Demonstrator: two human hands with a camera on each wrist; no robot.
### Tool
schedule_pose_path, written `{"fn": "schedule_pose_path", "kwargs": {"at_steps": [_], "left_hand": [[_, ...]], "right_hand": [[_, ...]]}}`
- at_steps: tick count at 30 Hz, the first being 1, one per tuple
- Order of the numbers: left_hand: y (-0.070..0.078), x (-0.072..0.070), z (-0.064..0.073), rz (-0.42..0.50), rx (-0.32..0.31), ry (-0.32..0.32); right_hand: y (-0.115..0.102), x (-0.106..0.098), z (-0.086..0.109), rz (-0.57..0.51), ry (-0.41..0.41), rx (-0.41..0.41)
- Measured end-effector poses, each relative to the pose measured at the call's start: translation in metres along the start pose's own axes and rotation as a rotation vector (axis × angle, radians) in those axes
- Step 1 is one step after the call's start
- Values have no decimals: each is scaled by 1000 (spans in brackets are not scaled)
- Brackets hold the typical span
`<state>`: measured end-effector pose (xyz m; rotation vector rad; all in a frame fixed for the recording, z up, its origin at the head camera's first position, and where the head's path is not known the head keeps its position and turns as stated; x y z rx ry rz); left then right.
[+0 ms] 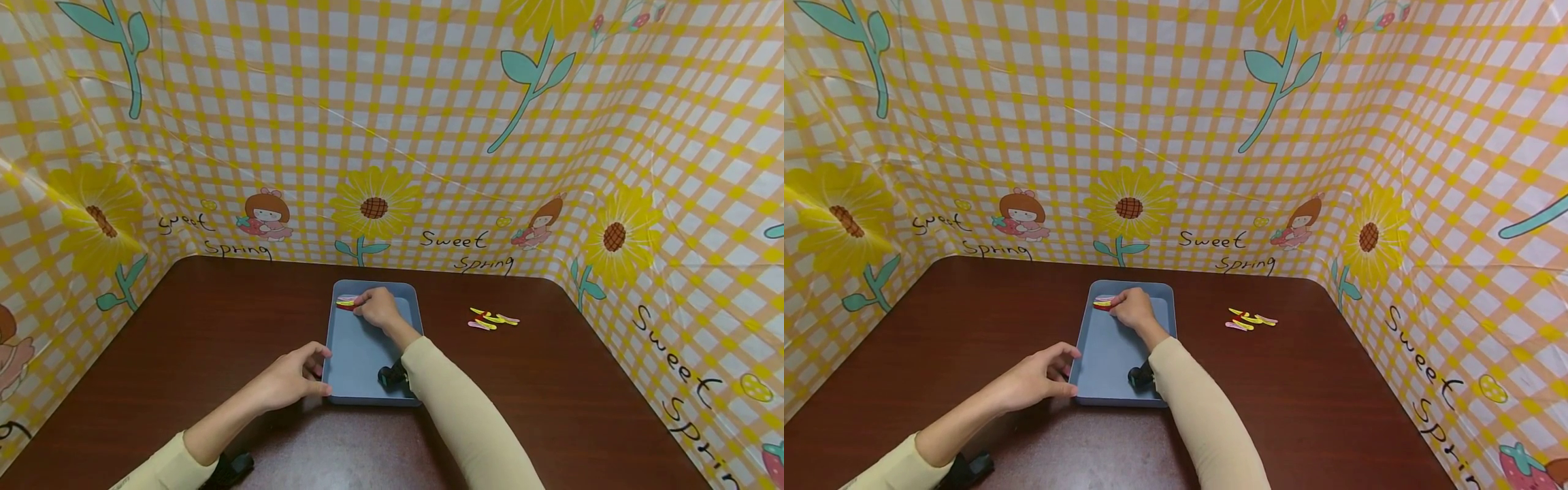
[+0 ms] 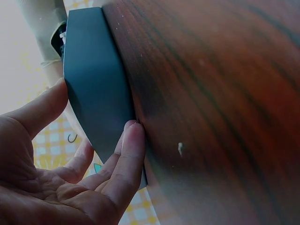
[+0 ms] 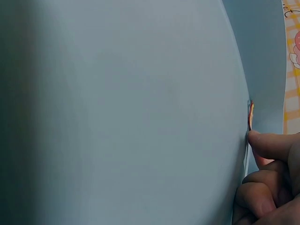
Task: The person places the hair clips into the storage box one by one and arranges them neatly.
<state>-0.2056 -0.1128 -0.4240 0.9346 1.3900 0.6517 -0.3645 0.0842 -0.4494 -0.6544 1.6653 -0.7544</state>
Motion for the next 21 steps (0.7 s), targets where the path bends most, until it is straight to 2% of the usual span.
{"fn": "schedule_pose_path", "kwargs": {"at_steps": [14,21], "left_hand": [[-3,0,-1,12,1,-10],[-4,-1,0,10,10,-16]], "right_hand": [[-1,-2,0,-19,6,10],[0,-9,-1,-63,-42,36]]}}
Point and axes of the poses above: each hand's wrist, its own z-axis away from the middle knuckle, its own x-axis out of the palm, y = z × x, the point moved 1 cm from there along -z, towards the middle knuckle, and after that the axes turned 15 degrees about y, right-handed, at the moved point
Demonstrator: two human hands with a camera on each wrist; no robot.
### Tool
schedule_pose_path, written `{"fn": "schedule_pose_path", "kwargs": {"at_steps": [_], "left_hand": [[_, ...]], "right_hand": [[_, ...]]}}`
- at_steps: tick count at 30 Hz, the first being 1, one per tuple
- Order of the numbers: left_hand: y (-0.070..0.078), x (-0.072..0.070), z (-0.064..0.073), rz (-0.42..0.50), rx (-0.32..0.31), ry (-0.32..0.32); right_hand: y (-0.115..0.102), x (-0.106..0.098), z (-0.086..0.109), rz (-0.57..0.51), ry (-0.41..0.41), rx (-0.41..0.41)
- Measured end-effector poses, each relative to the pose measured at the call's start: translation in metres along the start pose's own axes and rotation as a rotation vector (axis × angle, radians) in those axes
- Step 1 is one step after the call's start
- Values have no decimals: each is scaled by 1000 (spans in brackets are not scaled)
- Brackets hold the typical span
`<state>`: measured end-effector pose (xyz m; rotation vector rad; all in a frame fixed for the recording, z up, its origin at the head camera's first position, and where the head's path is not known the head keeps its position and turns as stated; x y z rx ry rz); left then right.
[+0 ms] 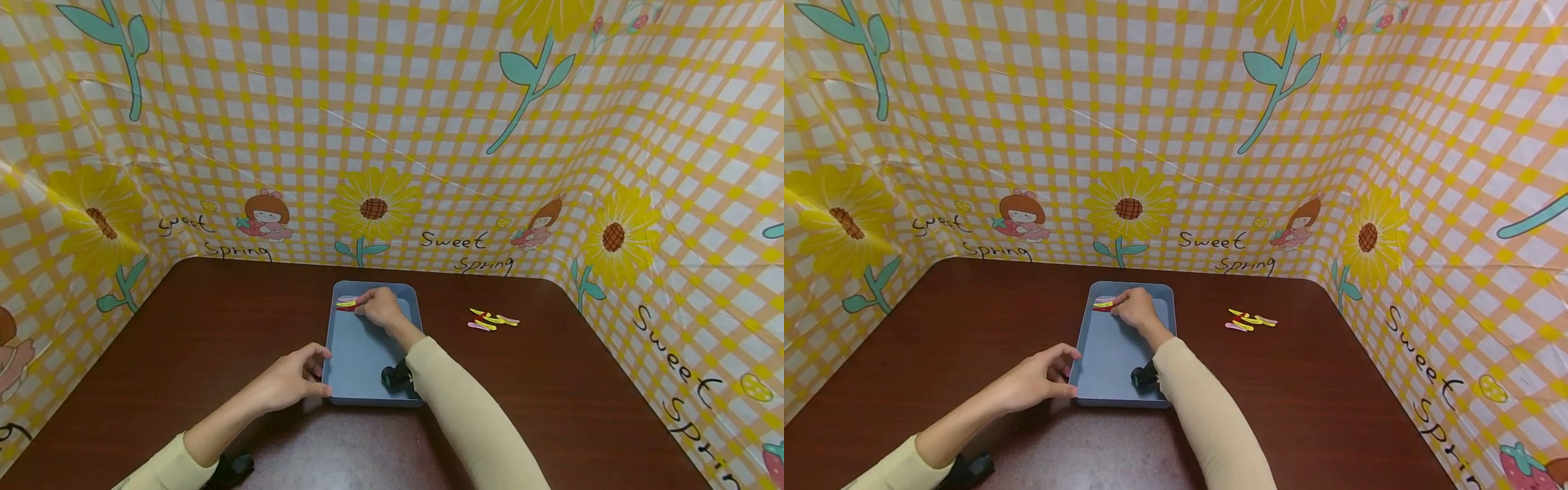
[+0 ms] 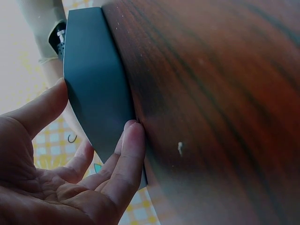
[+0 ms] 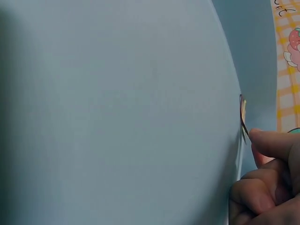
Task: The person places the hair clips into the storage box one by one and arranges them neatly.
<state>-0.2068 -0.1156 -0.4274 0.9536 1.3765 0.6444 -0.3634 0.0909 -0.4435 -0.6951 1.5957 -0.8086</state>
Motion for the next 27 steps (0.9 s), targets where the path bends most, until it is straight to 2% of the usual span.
{"fn": "schedule_pose_path", "kwargs": {"at_steps": [13,27], "left_hand": [[1,0,1,-7,-1,-1],[2,-1,2,-7,13,-5]], "right_hand": [[-8,-34,4,-18,-85,-19],[-5,-70,6,0,-50,32]]}}
Point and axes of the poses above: each hand's wrist, its own z-axis away from the middle knuckle, its own x-axis out of the palm, y = z × x, the point moved 1 cm from there along -z, towards the middle knuckle, and after that the axes turned 15 degrees about y, right-handed, at the moved point
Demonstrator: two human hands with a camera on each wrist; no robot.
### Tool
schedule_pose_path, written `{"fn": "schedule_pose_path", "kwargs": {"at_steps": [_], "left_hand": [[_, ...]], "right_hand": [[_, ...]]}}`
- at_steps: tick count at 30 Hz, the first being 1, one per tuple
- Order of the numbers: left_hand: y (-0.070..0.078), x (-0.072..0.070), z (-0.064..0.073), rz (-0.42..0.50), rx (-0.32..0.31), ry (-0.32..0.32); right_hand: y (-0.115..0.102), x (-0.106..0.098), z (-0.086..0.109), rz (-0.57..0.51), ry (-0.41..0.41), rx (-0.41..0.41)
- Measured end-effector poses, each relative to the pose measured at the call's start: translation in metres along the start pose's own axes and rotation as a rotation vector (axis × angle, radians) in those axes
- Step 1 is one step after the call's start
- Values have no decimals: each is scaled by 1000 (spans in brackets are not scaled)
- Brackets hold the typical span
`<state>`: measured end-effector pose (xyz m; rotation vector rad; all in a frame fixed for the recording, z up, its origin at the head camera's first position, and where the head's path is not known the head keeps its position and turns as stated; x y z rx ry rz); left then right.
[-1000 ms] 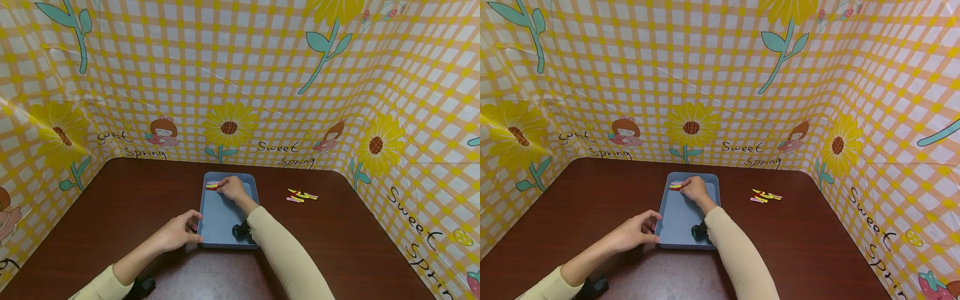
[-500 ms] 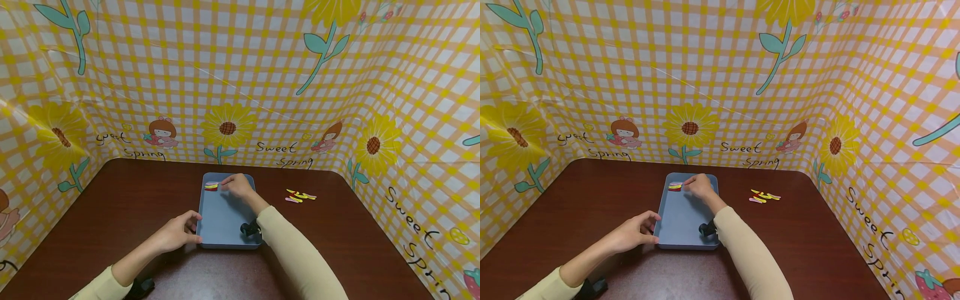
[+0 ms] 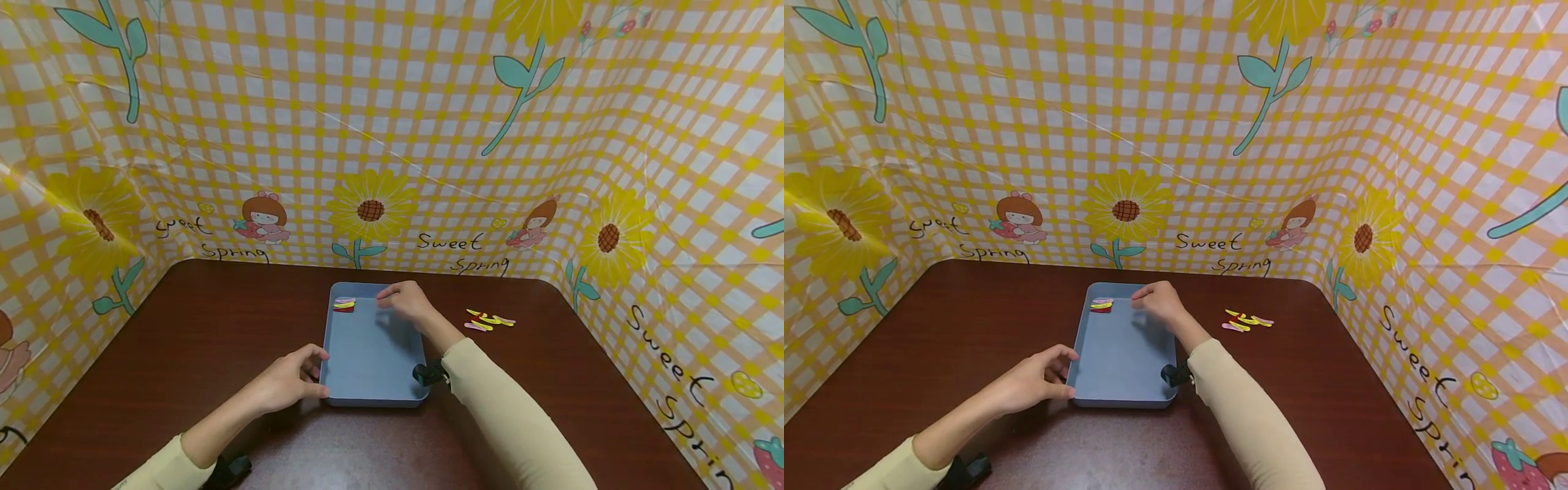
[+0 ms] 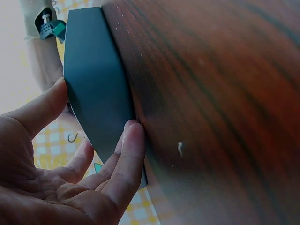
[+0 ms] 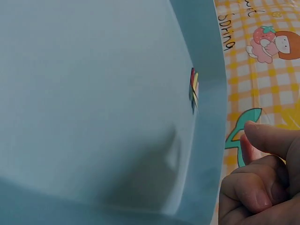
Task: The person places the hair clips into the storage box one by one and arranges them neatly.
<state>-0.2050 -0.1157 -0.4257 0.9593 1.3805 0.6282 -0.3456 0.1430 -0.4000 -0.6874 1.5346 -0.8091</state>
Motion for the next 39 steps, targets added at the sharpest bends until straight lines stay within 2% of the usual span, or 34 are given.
{"fn": "schedule_pose_path", "kwargs": {"at_steps": [18,39], "left_hand": [[2,0,0,9,-5,5],[1,0,0,14,-16,-3]], "right_hand": [[20,-49,5,-81,-50,45],[61,-112,11,-88,16,118]]}}
Point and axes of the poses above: each hand's wrist, its own z-axis away from the middle knuckle, its own x-axis out of the palm, y = z × x, the point moved 1 cm from there along -z, towards the middle knuckle, and after that the axes turned 15 degrees about y, right-handed, at the moved point
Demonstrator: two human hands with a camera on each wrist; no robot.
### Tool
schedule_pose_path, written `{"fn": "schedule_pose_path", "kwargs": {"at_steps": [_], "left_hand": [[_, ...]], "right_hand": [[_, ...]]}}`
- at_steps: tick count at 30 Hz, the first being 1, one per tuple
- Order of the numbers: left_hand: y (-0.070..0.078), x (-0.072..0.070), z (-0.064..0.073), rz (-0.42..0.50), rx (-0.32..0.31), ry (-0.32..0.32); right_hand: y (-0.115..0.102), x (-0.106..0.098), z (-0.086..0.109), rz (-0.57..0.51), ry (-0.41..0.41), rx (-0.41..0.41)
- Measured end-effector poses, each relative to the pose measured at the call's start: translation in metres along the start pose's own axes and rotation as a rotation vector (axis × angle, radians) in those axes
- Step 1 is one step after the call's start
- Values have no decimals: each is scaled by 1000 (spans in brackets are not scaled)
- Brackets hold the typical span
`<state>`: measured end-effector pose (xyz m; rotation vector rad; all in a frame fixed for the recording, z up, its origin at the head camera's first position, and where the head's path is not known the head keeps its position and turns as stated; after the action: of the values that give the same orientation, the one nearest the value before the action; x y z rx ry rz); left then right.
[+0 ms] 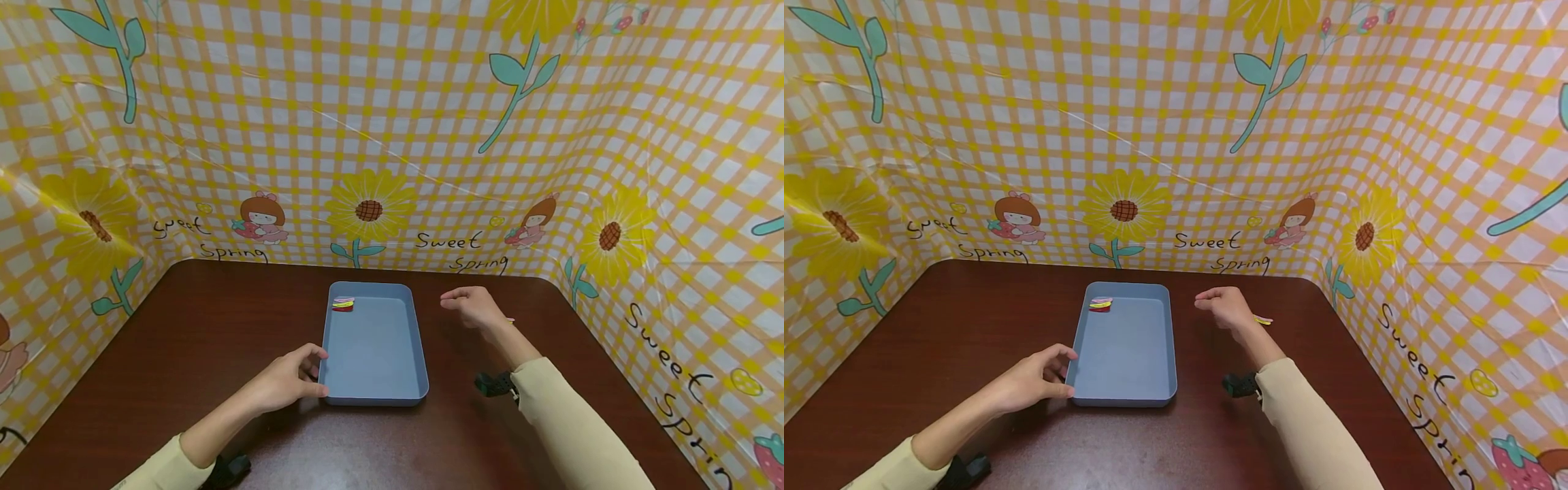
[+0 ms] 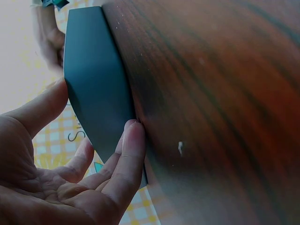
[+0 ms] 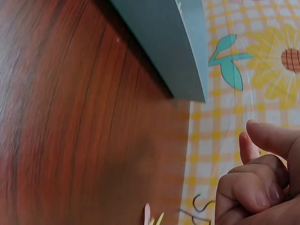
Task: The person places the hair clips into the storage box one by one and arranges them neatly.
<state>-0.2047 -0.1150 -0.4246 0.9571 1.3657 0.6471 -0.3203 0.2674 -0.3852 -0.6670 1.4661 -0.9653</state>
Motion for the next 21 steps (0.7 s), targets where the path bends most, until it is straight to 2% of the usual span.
{"fn": "schedule_pose_path", "kwargs": {"at_steps": [8,15,21], "left_hand": [[3,-1,1,3,3,3],[0,0,0,-9,5,3],[-1,2,-2,-18,-10,10]], "right_hand": [[16,-21,-2,-92,15,42],[36,-39,-4,-61,41,60],[54,-51,-7,-82,75,81]]}}
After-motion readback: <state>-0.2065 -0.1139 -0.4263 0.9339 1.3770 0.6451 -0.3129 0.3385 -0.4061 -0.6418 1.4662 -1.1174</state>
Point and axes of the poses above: each hand's wrist, its own z-axis away from the middle knuckle, its own x-axis out of the palm, y = z × x, the point moved 1 cm from there along -z, towards the middle knuckle, and after that the axes turned 15 degrees about y, right-handed, at the moved point
